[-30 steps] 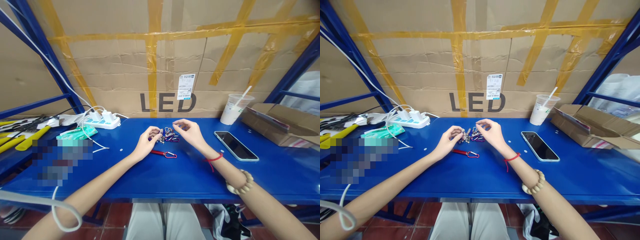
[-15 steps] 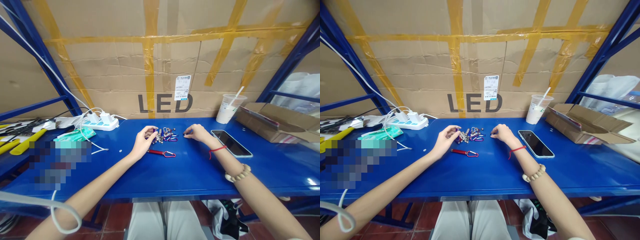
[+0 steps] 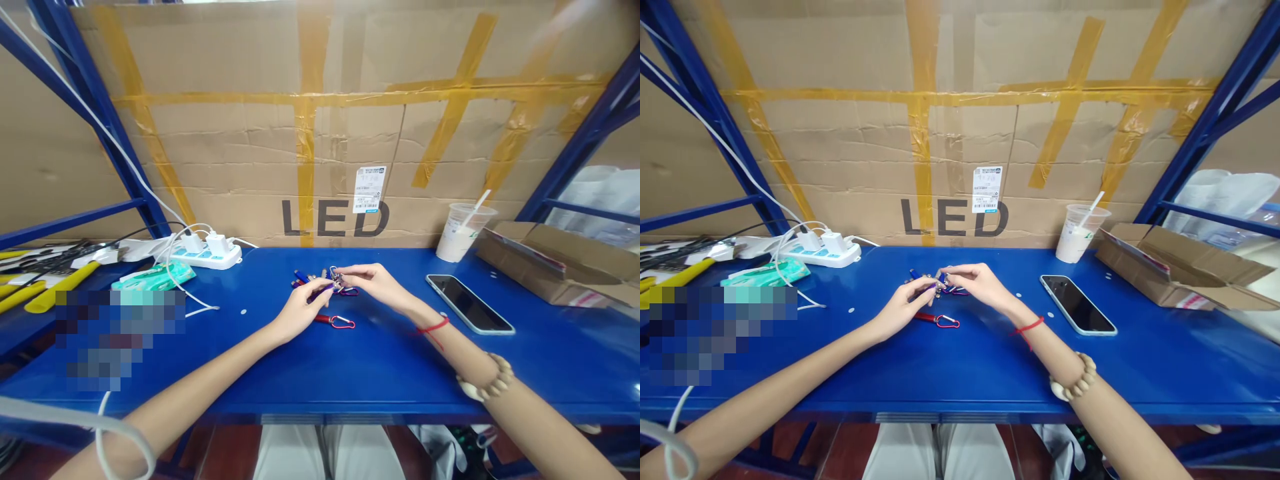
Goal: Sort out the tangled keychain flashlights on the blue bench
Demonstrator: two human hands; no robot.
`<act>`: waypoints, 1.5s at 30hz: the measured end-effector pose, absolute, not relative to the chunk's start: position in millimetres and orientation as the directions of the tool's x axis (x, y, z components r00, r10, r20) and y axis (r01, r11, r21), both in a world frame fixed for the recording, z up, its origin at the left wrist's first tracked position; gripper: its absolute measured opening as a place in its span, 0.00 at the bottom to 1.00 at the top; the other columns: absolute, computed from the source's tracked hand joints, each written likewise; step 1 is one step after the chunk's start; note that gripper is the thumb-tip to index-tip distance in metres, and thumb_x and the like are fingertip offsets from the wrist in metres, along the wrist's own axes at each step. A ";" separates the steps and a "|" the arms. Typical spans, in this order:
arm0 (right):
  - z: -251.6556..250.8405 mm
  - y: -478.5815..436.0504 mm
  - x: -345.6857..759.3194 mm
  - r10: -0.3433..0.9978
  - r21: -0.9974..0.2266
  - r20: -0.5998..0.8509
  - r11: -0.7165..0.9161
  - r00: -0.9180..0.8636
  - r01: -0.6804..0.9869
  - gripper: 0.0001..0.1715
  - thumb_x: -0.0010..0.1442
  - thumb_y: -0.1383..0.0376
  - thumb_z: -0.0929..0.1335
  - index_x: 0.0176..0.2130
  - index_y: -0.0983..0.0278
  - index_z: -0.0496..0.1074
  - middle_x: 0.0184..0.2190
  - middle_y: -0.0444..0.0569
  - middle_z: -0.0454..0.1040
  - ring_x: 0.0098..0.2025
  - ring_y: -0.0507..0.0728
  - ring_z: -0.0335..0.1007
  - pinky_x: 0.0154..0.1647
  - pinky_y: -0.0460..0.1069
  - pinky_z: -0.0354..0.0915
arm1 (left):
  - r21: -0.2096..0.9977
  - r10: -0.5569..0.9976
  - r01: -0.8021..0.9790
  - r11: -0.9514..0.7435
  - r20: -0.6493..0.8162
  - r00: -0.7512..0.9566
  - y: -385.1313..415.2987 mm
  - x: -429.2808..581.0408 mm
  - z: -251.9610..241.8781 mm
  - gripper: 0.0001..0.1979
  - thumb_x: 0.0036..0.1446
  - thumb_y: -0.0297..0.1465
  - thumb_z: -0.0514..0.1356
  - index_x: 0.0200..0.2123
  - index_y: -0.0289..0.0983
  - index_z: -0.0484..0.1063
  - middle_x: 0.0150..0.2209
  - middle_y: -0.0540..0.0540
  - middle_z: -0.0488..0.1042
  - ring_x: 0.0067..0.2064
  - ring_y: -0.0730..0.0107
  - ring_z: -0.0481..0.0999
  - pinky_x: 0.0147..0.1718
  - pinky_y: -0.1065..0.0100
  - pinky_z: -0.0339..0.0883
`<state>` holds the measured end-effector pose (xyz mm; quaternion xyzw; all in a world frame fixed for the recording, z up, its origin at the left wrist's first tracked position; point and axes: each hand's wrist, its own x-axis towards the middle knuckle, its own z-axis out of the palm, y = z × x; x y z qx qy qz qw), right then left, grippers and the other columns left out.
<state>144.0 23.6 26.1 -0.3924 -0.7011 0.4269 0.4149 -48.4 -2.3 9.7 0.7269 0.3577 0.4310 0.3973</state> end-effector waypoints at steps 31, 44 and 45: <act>24.0 5.1 137.3 0.829 -0.754 0.477 0.557 -0.293 0.349 0.09 0.48 0.60 0.73 0.27 0.64 0.78 0.27 0.48 0.78 0.30 0.53 0.72 0.30 0.47 0.65 | 0.845 0.850 0.257 -0.469 0.352 0.393 -3.6 -50.3 4.7 0.14 0.57 0.35 0.54 0.36 0.32 0.75 0.31 0.45 0.76 0.33 0.68 0.73 0.36 0.69 0.67; 20.7 -4.3 129.8 0.871 -0.722 0.376 0.489 -0.316 0.490 0.11 0.48 0.59 0.71 0.23 0.65 0.77 0.20 0.48 0.76 0.20 0.52 0.65 0.21 0.47 0.60 | 0.631 0.753 0.410 -0.658 0.550 0.361 -10.5 -51.1 -4.6 0.10 0.56 0.29 0.56 0.35 0.36 0.78 0.33 0.42 0.79 0.35 0.64 0.76 0.38 0.64 0.69; 20.0 -4.4 129.5 0.880 -0.738 0.358 0.471 -0.312 0.483 0.12 0.48 0.59 0.71 0.23 0.66 0.77 0.20 0.48 0.76 0.20 0.52 0.65 0.21 0.46 0.60 | 0.619 0.744 0.414 -0.668 0.554 0.373 -10.9 -51.3 -3.8 0.10 0.56 0.29 0.56 0.35 0.36 0.78 0.32 0.42 0.79 0.34 0.64 0.75 0.37 0.64 0.69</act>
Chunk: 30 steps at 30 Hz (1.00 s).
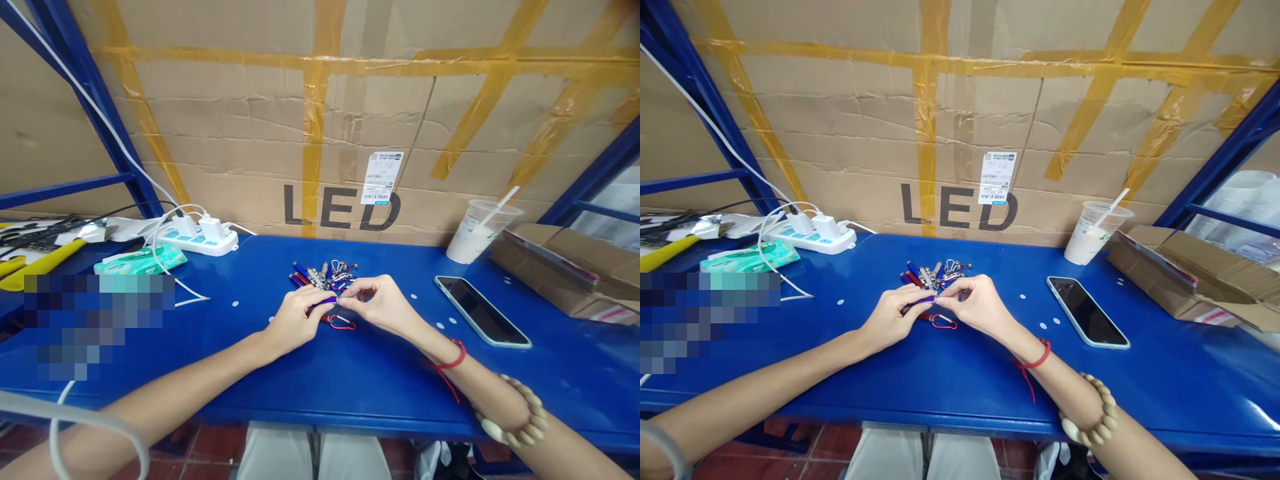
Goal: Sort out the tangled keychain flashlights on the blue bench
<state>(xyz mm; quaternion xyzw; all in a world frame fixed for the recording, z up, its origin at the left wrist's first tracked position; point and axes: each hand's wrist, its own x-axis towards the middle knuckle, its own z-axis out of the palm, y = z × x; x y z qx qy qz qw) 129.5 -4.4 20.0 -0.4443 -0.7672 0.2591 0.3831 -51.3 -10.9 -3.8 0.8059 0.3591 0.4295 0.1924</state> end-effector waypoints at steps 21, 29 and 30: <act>25.5 23.3 162.3 0.866 -0.435 0.414 0.460 -0.281 0.774 0.16 0.50 0.54 0.71 0.35 0.61 0.78 0.34 0.50 0.77 0.28 0.54 0.71 0.30 0.49 0.65 | 0.850 0.885 0.290 -0.440 0.355 0.301 1.3 -47.2 6.2 0.11 0.60 0.36 0.50 0.33 0.36 0.68 0.26 0.50 0.69 0.32 0.72 0.69 0.38 0.70 0.61; 9.6 31.4 162.3 0.758 -0.198 0.341 0.637 -0.556 0.746 0.11 0.59 0.64 0.65 0.35 0.63 0.78 0.33 0.51 0.76 0.35 0.55 0.72 0.33 0.47 0.64 | 0.978 0.945 0.033 -0.205 0.189 0.268 4.0 -44.6 3.1 0.17 0.60 0.44 0.47 0.27 0.37 0.56 0.20 0.54 0.62 0.21 0.78 0.54 0.23 0.72 0.51; 12.1 30.5 161.4 0.754 -0.244 0.375 0.642 -0.540 0.727 0.12 0.60 0.63 0.65 0.36 0.63 0.78 0.33 0.51 0.77 0.34 0.55 0.72 0.33 0.48 0.64 | 0.981 0.948 0.016 -0.194 0.183 0.262 3.6 -44.8 4.0 0.18 0.60 0.45 0.47 0.27 0.37 0.56 0.20 0.54 0.61 0.20 0.78 0.53 0.22 0.73 0.49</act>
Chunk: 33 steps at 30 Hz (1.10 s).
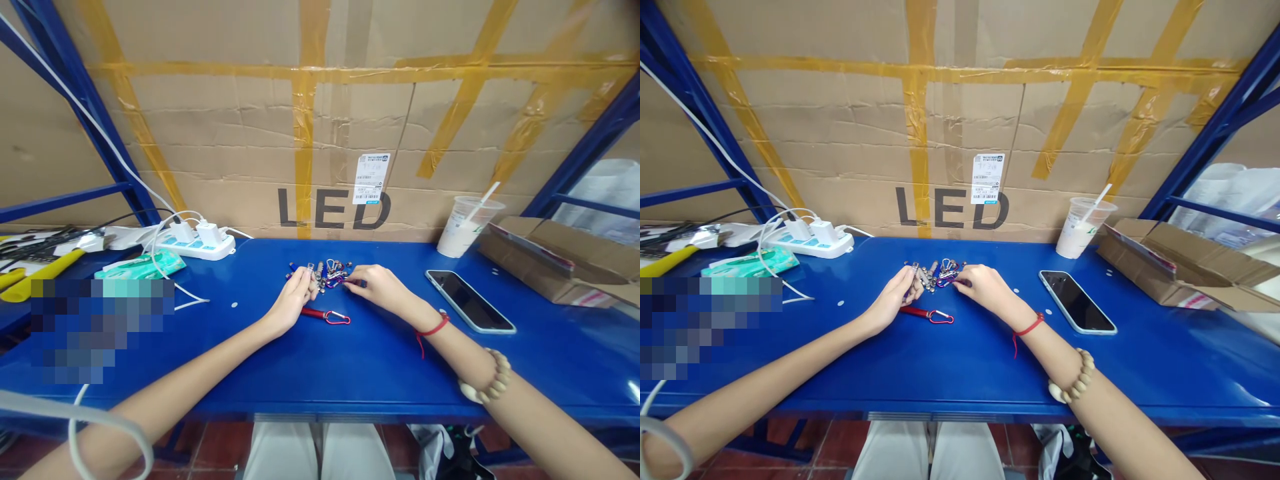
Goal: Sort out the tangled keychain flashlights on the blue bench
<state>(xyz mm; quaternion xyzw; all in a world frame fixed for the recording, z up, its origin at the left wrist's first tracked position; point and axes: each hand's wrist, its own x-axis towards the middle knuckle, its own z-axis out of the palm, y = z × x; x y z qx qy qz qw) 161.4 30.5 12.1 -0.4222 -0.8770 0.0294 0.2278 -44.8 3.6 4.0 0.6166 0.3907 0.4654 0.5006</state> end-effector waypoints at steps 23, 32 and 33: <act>23.0 -5.4 126.8 0.700 -0.589 0.580 0.714 -0.416 0.380 0.17 0.52 0.58 0.71 0.41 0.62 0.77 0.32 0.50 0.76 0.31 0.54 0.71 0.33 0.49 0.69 | 0.985 0.925 -0.166 -0.055 0.113 0.363 -3.8 -46.1 18.2 0.19 0.49 0.37 0.62 0.29 0.39 0.50 0.20 0.59 0.54 0.20 0.83 0.53 0.21 0.75 0.46; 14.9 -6.1 127.3 0.606 -0.328 0.554 0.789 -0.570 0.520 0.19 0.63 0.60 0.62 0.51 0.63 0.71 0.37 0.52 0.76 0.37 0.57 0.72 0.40 0.50 0.68 | 0.867 0.870 0.184 -0.464 0.407 0.277 -4.5 -54.5 16.4 0.12 0.59 0.34 0.53 0.27 0.37 0.53 0.27 0.53 0.57 0.29 0.77 0.58 0.32 0.73 0.56; 14.4 -6.1 127.9 0.590 -0.295 0.543 0.800 -0.597 0.523 0.20 0.64 0.60 0.61 0.52 0.63 0.70 0.39 0.53 0.75 0.39 0.57 0.72 0.42 0.51 0.68 | 0.853 0.865 0.209 -0.477 0.416 0.280 -5.1 -54.8 16.8 0.12 0.59 0.34 0.53 0.26 0.37 0.53 0.27 0.53 0.57 0.29 0.76 0.58 0.33 0.72 0.56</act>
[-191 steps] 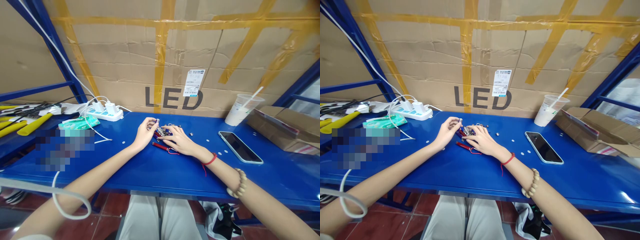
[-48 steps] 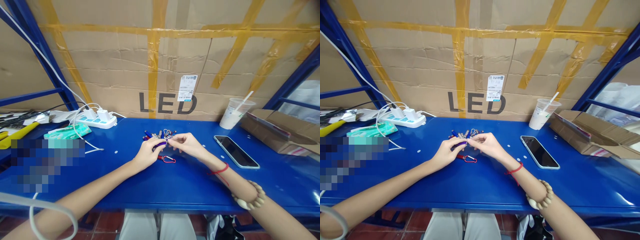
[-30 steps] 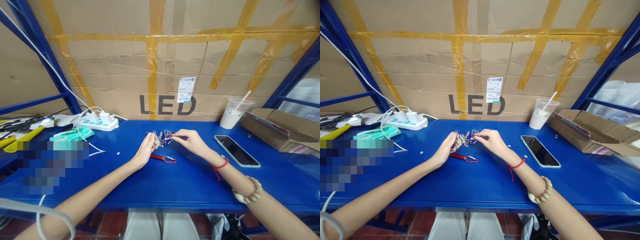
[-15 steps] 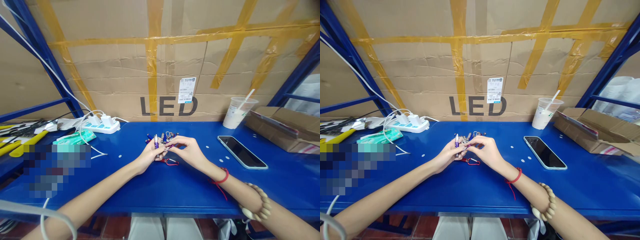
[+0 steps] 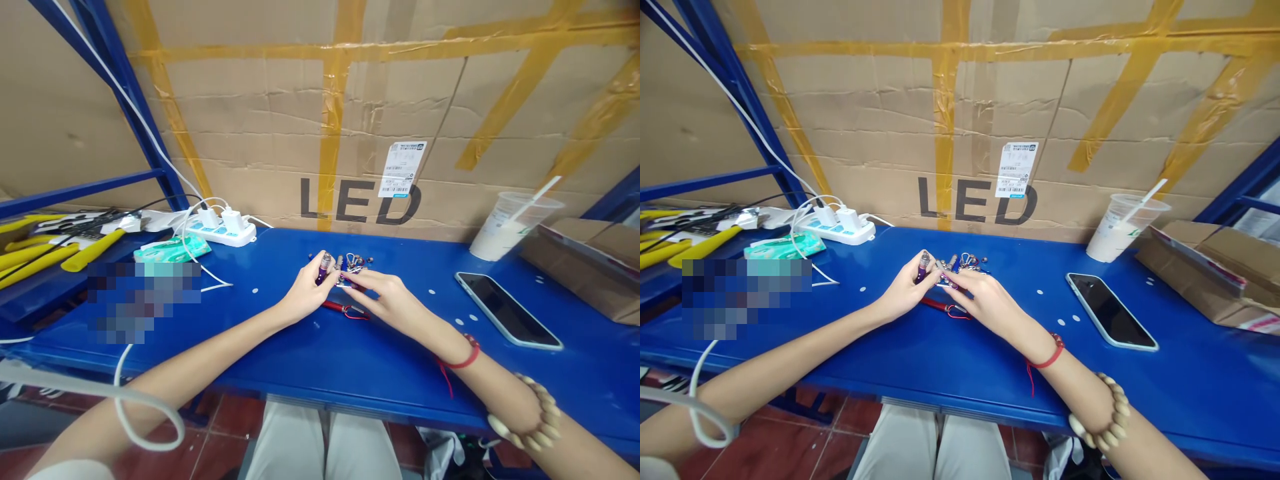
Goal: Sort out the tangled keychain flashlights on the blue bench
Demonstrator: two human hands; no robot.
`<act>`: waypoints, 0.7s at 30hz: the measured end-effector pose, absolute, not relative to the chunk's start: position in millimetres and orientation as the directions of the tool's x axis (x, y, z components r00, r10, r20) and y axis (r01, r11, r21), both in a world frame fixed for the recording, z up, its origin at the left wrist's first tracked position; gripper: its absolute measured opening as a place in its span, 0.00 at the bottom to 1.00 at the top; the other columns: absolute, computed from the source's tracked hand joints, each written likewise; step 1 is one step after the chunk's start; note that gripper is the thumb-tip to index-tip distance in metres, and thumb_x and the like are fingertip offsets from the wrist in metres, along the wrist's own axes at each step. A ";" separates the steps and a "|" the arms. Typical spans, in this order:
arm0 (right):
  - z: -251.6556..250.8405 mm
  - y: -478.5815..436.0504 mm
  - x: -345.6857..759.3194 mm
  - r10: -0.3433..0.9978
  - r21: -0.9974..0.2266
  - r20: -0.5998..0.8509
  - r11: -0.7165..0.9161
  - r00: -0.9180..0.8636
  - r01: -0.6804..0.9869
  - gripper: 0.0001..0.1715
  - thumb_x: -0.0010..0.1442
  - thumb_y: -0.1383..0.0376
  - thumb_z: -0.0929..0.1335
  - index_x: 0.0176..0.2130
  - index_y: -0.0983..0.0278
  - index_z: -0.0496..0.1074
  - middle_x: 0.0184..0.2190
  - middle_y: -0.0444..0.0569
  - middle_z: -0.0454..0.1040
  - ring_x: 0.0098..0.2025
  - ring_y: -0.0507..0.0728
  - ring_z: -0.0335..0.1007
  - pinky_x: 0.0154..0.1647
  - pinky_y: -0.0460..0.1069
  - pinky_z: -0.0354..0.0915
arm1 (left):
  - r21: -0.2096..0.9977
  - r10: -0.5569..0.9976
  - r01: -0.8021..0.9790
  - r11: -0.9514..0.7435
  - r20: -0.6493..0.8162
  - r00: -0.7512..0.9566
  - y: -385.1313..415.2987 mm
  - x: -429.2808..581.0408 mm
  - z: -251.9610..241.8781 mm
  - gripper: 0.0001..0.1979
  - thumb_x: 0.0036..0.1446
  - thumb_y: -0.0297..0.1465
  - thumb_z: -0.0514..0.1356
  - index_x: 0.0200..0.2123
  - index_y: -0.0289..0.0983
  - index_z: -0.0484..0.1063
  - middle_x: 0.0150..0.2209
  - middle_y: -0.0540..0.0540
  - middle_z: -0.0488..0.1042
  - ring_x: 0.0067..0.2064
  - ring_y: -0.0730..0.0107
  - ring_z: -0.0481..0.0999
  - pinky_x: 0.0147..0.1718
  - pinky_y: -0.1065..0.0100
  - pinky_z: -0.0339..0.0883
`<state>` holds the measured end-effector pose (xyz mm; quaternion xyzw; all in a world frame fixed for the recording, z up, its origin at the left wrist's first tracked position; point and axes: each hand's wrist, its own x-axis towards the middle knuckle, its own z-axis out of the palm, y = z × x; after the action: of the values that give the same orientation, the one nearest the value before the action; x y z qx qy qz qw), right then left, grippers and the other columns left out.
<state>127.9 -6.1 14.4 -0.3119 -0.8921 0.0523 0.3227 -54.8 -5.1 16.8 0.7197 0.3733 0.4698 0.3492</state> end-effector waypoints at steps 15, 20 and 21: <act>17.4 -3.6 125.2 0.542 -0.250 0.700 0.796 -0.465 0.551 0.13 0.63 0.65 0.62 0.38 0.68 0.74 0.25 0.48 0.70 0.27 0.51 0.63 0.30 0.46 0.63 | 0.854 0.864 0.261 -0.450 0.343 0.369 -3.5 -54.3 12.4 0.10 0.60 0.37 0.50 0.30 0.38 0.55 0.27 0.52 0.61 0.29 0.75 0.60 0.31 0.71 0.57; 23.0 -6.5 125.5 0.472 -0.219 0.813 0.790 -0.340 0.572 0.14 0.63 0.66 0.62 0.41 0.70 0.73 0.26 0.48 0.70 0.28 0.51 0.63 0.32 0.46 0.64 | 0.921 0.841 0.172 -0.350 0.227 0.492 -4.1 -54.4 11.1 0.12 0.58 0.39 0.50 0.31 0.36 0.56 0.21 0.55 0.53 0.23 0.78 0.51 0.24 0.70 0.48; 22.4 -7.0 124.1 0.452 -0.197 0.818 0.802 -0.357 0.564 0.14 0.63 0.66 0.62 0.42 0.70 0.73 0.26 0.48 0.70 0.28 0.51 0.63 0.32 0.46 0.64 | 0.934 0.838 0.148 -0.324 0.211 0.503 -4.9 -53.8 11.4 0.12 0.58 0.40 0.50 0.31 0.36 0.57 0.21 0.56 0.52 0.23 0.78 0.50 0.24 0.70 0.47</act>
<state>124.1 -7.0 22.4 -0.3089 -0.8215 -0.0588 0.4757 -53.8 -4.9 11.4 0.7270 0.3390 0.3654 0.4722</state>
